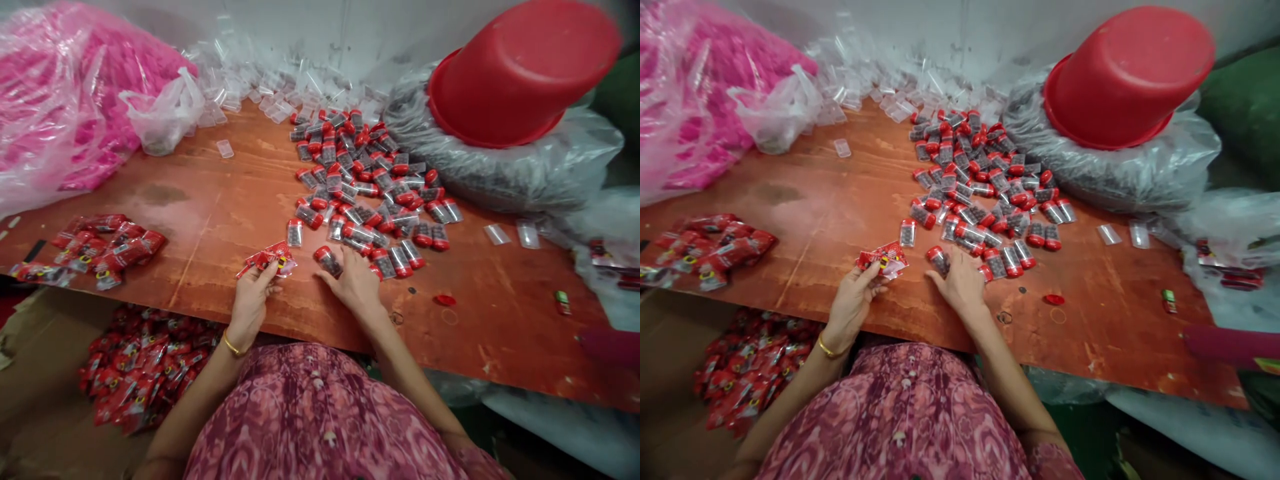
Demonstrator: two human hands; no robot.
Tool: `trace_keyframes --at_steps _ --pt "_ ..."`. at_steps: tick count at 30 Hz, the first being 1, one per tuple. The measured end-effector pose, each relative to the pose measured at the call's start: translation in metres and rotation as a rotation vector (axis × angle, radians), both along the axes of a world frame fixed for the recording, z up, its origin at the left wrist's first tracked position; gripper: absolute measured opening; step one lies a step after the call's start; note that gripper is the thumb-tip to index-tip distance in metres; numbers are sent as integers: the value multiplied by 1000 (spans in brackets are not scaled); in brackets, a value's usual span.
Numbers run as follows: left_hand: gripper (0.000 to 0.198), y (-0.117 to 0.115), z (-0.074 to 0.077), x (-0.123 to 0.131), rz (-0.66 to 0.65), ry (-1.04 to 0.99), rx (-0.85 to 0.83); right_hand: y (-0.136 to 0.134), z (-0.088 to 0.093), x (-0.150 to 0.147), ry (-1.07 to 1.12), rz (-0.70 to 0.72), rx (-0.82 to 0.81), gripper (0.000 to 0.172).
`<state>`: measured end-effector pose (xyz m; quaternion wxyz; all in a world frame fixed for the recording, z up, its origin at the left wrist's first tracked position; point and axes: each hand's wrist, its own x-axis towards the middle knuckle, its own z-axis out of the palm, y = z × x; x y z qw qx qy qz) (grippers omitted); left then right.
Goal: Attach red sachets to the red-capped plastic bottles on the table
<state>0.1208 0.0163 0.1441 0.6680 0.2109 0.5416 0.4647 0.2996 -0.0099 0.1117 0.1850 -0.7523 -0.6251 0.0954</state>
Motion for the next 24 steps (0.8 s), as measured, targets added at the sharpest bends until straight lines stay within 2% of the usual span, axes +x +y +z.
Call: trace_keyframes --at_steps 3,6,8,10,14,16,19,24 --pt "38 4 2 0 -31 -63 -32 0 -5 10 -211 52 -115 43" --pt "37 6 3 1 -50 -114 -52 -2 -8 9 -224 86 -91 29" --pt "34 7 4 2 -52 -143 -62 -6 -7 7 -103 106 -3 26" --pt "28 7 6 3 -47 -173 -77 -11 -1 5 137 172 67 28" --pt "16 8 5 6 -43 -195 -120 -28 17 -5 704 316 29 34" --pt "16 8 4 7 -60 -181 -116 -34 24 -9 871 355 7 34" --pt "19 6 1 7 -112 -153 -81 -37 29 -12 956 385 -1 33" --pt "26 4 1 4 -158 -141 -14 -30 30 -10 949 414 -35 33"
